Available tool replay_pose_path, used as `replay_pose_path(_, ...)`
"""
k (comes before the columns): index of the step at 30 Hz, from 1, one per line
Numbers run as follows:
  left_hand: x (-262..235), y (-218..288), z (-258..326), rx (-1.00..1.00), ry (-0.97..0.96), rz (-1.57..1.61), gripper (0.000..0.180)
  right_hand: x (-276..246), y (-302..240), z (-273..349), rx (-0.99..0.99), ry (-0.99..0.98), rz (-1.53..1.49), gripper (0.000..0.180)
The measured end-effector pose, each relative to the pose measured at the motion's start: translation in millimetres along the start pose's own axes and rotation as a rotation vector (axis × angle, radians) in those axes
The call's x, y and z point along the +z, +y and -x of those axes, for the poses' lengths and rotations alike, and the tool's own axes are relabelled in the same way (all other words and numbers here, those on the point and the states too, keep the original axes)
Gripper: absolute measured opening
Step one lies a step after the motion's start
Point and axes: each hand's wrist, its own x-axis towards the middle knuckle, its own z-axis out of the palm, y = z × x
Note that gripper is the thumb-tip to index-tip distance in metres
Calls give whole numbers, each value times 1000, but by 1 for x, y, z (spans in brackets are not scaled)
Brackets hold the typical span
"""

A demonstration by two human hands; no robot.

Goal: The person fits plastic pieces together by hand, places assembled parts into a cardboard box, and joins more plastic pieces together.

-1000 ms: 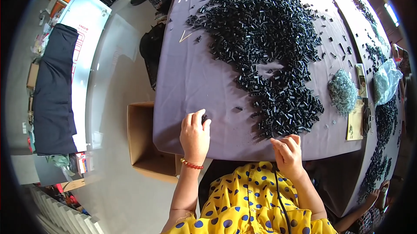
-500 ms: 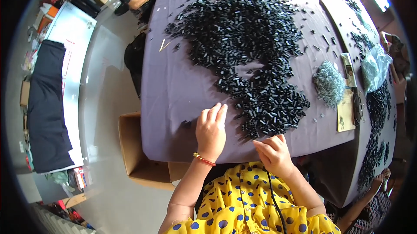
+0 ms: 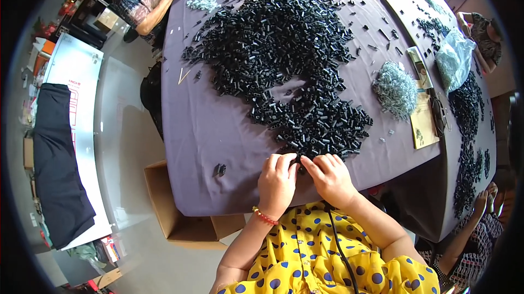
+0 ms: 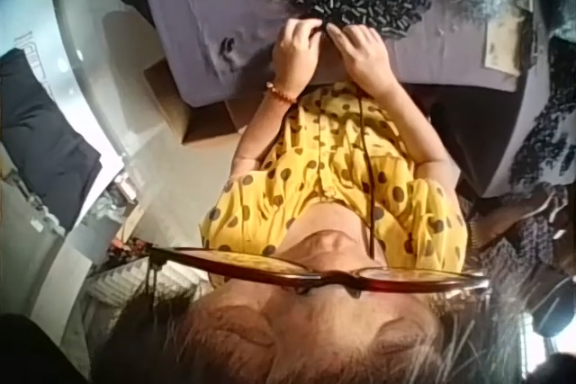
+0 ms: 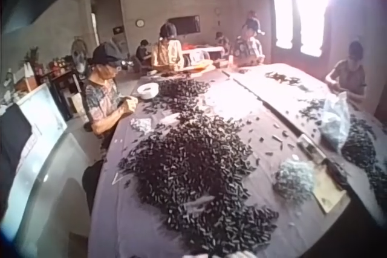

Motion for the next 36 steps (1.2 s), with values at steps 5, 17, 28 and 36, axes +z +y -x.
replay_pose_path(5, 2, 11, -8, 4, -17, 28, 22, 1, 2, -3, 76, 79, -59, 47)
replay_pose_path(17, 3, 5, -7, -54, -49, 76, 20, -30, 48, 29, 441, 567, -114, 27)
replay_pose_path(28, 4, 35, 10, 37, -129, 151, 17, -46, 94, 71, 703, 532, 201, 17)
replay_pose_path(36, 10, 27, 19, 177, -139, 23, 21, -43, 105, 70, 587, 451, 315, 13)
